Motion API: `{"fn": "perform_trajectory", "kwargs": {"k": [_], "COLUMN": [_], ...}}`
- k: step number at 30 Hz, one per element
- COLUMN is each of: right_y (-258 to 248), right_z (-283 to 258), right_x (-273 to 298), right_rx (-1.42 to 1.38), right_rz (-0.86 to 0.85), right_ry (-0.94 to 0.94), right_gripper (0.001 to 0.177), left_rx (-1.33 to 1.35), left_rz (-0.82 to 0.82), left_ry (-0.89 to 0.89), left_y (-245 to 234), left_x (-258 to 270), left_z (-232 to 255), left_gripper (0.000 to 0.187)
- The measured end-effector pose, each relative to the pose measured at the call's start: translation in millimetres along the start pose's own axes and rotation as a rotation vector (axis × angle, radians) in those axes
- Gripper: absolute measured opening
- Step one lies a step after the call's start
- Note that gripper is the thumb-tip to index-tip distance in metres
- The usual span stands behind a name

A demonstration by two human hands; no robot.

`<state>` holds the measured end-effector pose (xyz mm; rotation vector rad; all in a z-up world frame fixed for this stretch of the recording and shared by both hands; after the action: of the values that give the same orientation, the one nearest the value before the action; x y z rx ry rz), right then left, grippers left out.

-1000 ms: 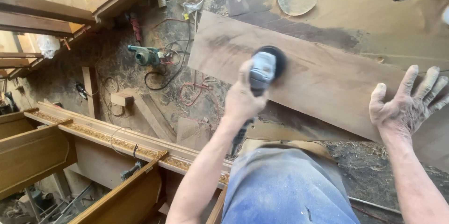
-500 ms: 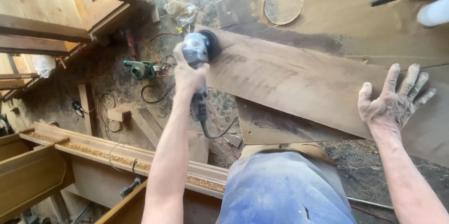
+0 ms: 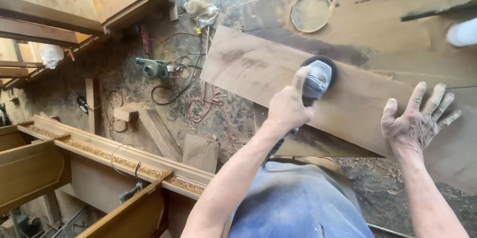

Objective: Power sanding a large wooden board using an angle grinder with a sanding attachment in a workshop.

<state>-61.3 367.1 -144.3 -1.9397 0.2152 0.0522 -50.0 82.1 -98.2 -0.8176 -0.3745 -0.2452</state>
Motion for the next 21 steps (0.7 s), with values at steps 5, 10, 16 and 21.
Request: {"fn": "perform_trajectory", "kwargs": {"k": [5, 10, 16, 21], "right_y": [2.8, 14.0, 20.2, -35.5], "right_z": [-0.8, 13.3, 61.8, 114.3], "right_x": [-4.3, -4.6, -2.3, -4.1], "right_rx": [-0.005, -0.025, -0.165, 0.114], "right_rz": [-0.038, -0.064, -0.102, -0.07], "right_ry": [0.024, 0.074, 0.143, 0.274], "right_gripper": [0.07, 0.075, 0.073, 0.068], "left_rx": [-0.008, 0.014, -0.091, -0.126], "left_rz": [-0.027, 0.05, -0.123, -0.002], "left_ry": [-0.009, -0.052, 0.103, 0.035], "left_y": [-4.1, -25.6, 26.4, -7.7], "left_x": [-6.0, -4.9, -17.4, -27.7], "left_z": [-3.9, -20.3, 29.5, 2.5], "left_gripper": [0.085, 0.08, 0.086, 0.092]}}
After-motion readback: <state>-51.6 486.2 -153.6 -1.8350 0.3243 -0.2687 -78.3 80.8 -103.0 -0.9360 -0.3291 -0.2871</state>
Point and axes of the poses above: each hand's wrist, its own x-axis away from the middle knuckle, its own y-axis out of the palm, z = x × y, the point moved 10 cm from there along -x, towards the middle knuckle, and after that the axes turned 15 degrees about y, right-handed, at the moved point
